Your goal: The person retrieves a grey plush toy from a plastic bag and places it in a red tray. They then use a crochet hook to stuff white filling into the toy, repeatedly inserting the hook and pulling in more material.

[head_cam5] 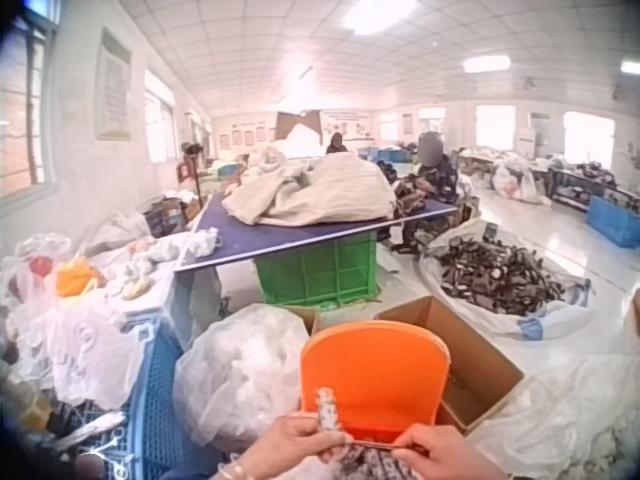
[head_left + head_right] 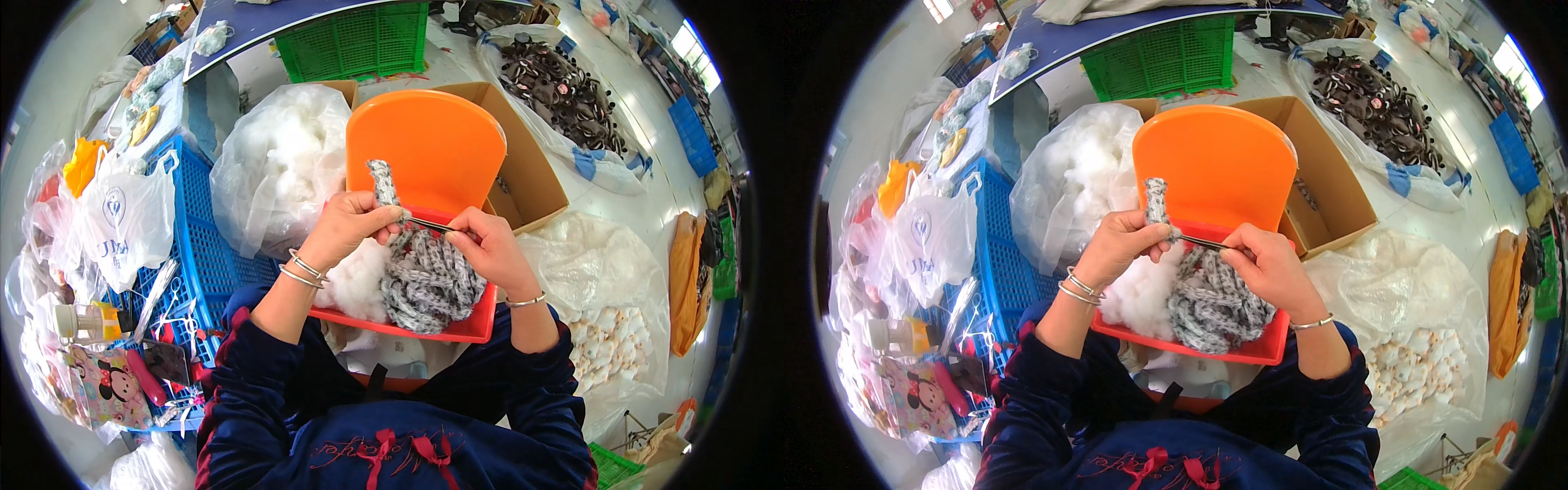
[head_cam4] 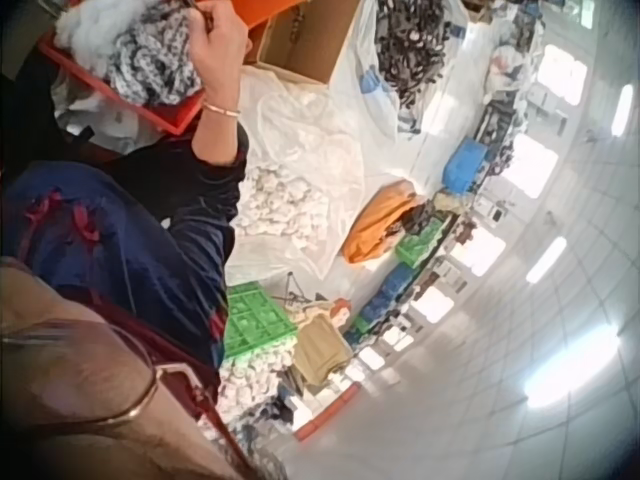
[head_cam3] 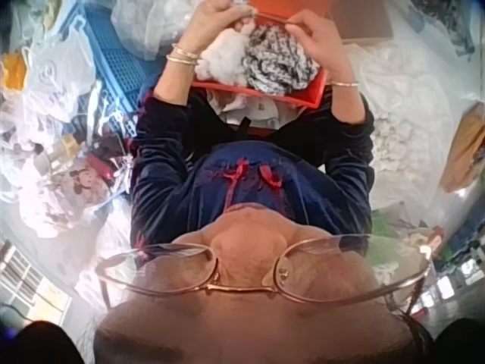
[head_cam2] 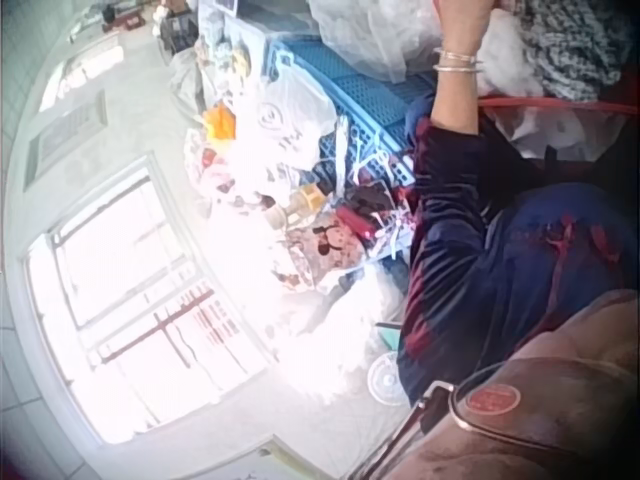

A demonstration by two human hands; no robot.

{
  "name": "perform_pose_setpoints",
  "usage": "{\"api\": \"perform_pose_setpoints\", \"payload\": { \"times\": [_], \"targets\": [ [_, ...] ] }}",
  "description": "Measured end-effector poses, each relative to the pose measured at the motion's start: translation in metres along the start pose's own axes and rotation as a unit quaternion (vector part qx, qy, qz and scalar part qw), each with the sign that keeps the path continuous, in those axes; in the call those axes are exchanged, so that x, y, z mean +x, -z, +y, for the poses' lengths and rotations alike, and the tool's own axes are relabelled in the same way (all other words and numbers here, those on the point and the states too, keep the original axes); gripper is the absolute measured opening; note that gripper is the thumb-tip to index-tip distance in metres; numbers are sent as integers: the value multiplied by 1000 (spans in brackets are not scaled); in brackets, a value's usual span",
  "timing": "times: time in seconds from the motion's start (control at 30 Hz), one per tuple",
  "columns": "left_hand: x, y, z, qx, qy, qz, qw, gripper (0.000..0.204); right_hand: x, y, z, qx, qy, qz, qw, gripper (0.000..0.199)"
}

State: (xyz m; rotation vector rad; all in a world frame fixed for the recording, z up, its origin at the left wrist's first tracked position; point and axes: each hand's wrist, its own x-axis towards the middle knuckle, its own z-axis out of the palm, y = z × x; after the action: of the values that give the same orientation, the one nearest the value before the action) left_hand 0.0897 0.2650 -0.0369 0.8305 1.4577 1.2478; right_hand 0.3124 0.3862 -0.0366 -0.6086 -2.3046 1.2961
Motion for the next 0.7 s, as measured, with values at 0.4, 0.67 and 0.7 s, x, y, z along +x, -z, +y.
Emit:
{"api": "perform_pose_setpoints", "payload": {
  "times": [0.4,0.67,0.7],
  "targets": [
    [-1,4,-2,7,-32,-16,999,14,0,0,7,2,-5,14,1000,8],
    [-2,3,1,-5,-30,-26,999,13,0,-1,6,0,-7,11,1000,8],
    [-2,2,2,-8,-30,-28,999,13,0,0,6,-6,-2,11,1000,8]
  ]
}}
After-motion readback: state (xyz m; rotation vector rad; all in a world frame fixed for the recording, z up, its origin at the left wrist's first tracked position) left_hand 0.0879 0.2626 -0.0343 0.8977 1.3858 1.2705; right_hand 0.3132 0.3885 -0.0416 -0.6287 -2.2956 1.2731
